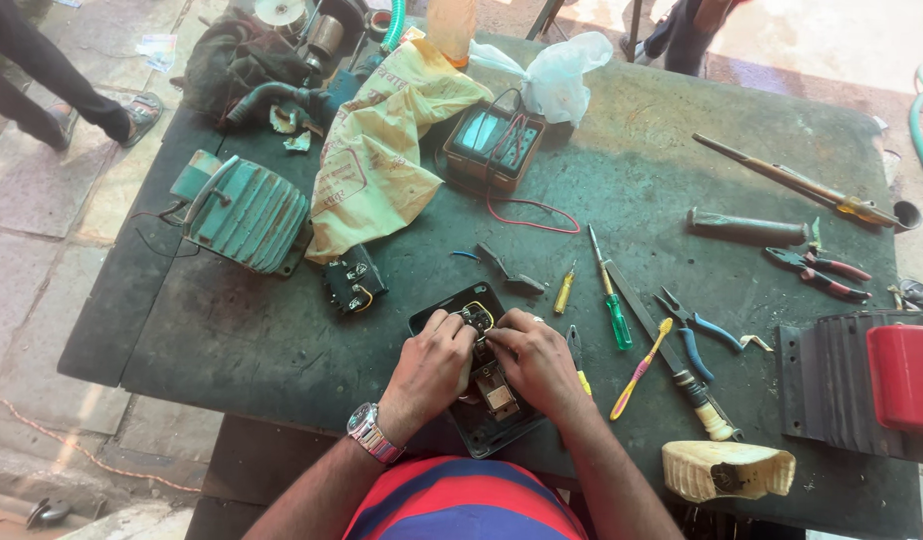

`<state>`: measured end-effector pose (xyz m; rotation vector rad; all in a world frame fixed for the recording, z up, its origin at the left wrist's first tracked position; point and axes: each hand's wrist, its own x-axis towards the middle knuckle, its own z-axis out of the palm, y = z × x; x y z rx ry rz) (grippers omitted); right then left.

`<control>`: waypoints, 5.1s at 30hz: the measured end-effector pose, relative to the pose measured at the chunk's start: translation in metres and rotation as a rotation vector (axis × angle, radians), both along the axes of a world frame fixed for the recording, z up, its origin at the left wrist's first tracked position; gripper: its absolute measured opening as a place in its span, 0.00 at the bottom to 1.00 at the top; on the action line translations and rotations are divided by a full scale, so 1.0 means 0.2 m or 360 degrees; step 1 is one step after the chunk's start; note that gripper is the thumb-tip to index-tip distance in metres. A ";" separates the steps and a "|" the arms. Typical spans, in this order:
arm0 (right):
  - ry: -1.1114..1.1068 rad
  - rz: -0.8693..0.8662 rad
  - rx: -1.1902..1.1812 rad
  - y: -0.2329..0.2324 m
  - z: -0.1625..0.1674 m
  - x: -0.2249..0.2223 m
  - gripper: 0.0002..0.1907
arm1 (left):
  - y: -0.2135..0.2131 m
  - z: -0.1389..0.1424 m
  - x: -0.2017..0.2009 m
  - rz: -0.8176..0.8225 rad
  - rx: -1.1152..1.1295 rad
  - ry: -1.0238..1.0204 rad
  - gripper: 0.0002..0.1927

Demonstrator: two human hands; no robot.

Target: The person works on an open electrical starter box on a workbench, using pliers and a screwdriver to strip wire ends, twist connections, and tighten terminal screws. The person handles wires and small components inside the box throughout the clip.

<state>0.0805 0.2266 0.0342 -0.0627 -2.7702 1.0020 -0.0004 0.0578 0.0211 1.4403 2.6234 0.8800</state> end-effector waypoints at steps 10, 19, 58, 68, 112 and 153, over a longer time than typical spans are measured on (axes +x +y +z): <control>0.0026 -0.0057 -0.0016 -0.03 0.00 -0.01 0.07 | 0.02 0.00 -0.02 -0.0006 0.0009 -0.0108 0.06; 0.0059 -0.0166 -0.0147 -0.04 -0.04 -0.01 0.07 | 0.02 0.00 -0.01 0.0066 0.0019 -0.0114 0.06; 0.0268 -0.0592 -0.0579 0.00 -0.03 0.07 0.12 | 0.06 0.05 0.01 0.0399 0.0155 -0.0314 0.10; 0.0245 -0.0491 -0.1709 0.02 -0.10 0.11 0.11 | 0.01 0.20 0.09 0.0110 0.0777 -0.0321 0.14; 0.0153 -0.0088 -0.1449 0.04 0.14 0.33 0.12 | 0.02 0.19 0.19 -0.0231 0.1057 -0.1472 0.06; -0.0252 0.0227 -0.2486 0.06 -0.10 0.37 0.10 | -0.07 0.28 0.03 -0.0918 0.0500 -0.1598 0.01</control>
